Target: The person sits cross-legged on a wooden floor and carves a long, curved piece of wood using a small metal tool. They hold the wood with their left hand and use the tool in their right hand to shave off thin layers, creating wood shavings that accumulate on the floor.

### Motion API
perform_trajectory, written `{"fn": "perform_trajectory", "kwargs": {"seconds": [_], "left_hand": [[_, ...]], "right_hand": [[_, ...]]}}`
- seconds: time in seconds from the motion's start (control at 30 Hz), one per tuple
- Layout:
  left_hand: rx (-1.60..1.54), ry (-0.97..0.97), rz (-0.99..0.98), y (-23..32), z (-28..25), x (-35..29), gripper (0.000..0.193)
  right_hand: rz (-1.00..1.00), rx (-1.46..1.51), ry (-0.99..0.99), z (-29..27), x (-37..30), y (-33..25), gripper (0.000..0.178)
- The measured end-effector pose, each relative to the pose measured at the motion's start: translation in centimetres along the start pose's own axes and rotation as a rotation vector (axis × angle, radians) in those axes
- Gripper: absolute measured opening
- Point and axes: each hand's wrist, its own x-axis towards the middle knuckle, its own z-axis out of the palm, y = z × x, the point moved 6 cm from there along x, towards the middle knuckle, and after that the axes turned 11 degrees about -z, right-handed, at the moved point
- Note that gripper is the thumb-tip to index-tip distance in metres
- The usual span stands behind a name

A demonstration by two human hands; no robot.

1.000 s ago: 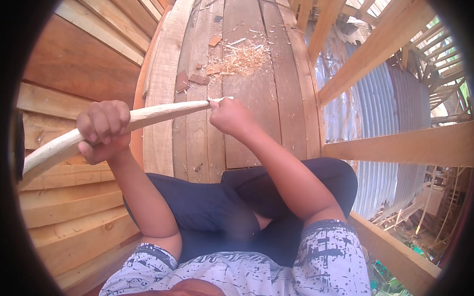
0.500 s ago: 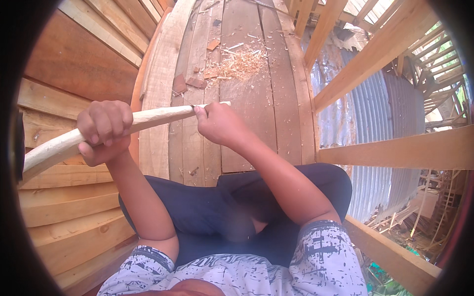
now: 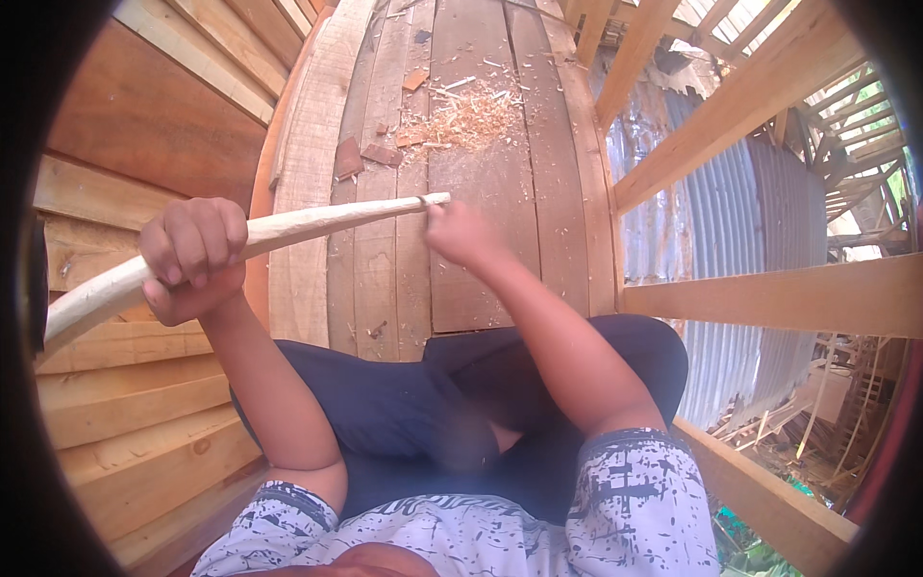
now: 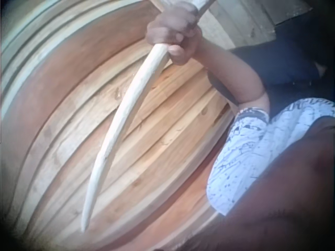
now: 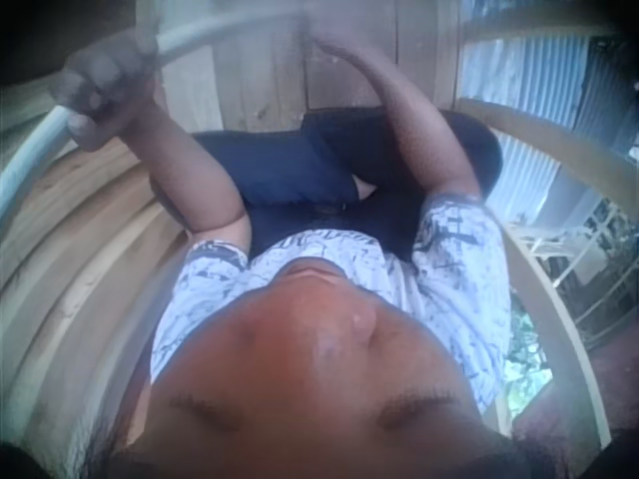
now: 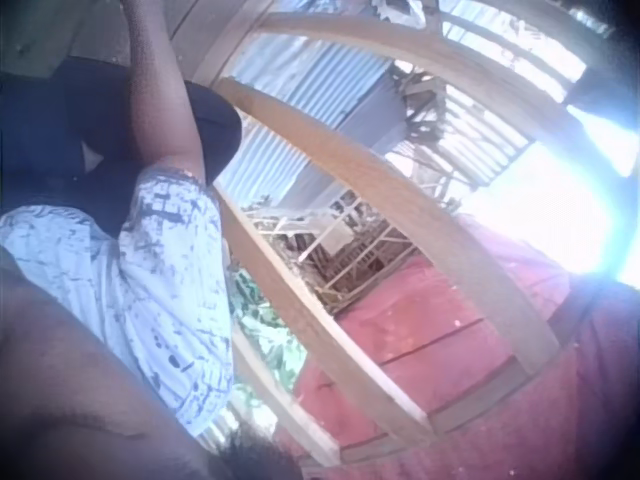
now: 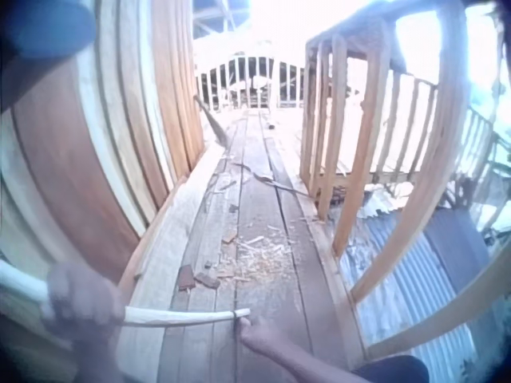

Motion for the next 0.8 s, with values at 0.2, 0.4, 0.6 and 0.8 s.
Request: {"fn": "perform_trajectory", "kwargs": {"seconds": [0.2, 0.4, 0.6, 0.8], "left_hand": [[0.046, 0.036, -0.006, 0.2, 0.3, -0.1, 0.031], [0.066, 0.061, 0.031, 0.2, 0.2, -0.6, 0.029], [0.077, 0.303, 0.029, 1.0, -1.8, -2.0, 0.025], [0.056, 0.108, 0.036, 0.4, 0.0, -0.6, 0.025]], "right_hand": [[-0.208, 0.146, -0.090, -2.4, -2.1, -10.2, 0.049], [-0.307, 0.317, -0.102, -2.2, -2.9, -10.1, 0.047], [-0.010, -0.008, 0.018, 0.0, -1.5, -2.2, 0.047], [-0.097, 0.106, -0.187, -1.2, -1.1, -7.1, 0.048]]}}
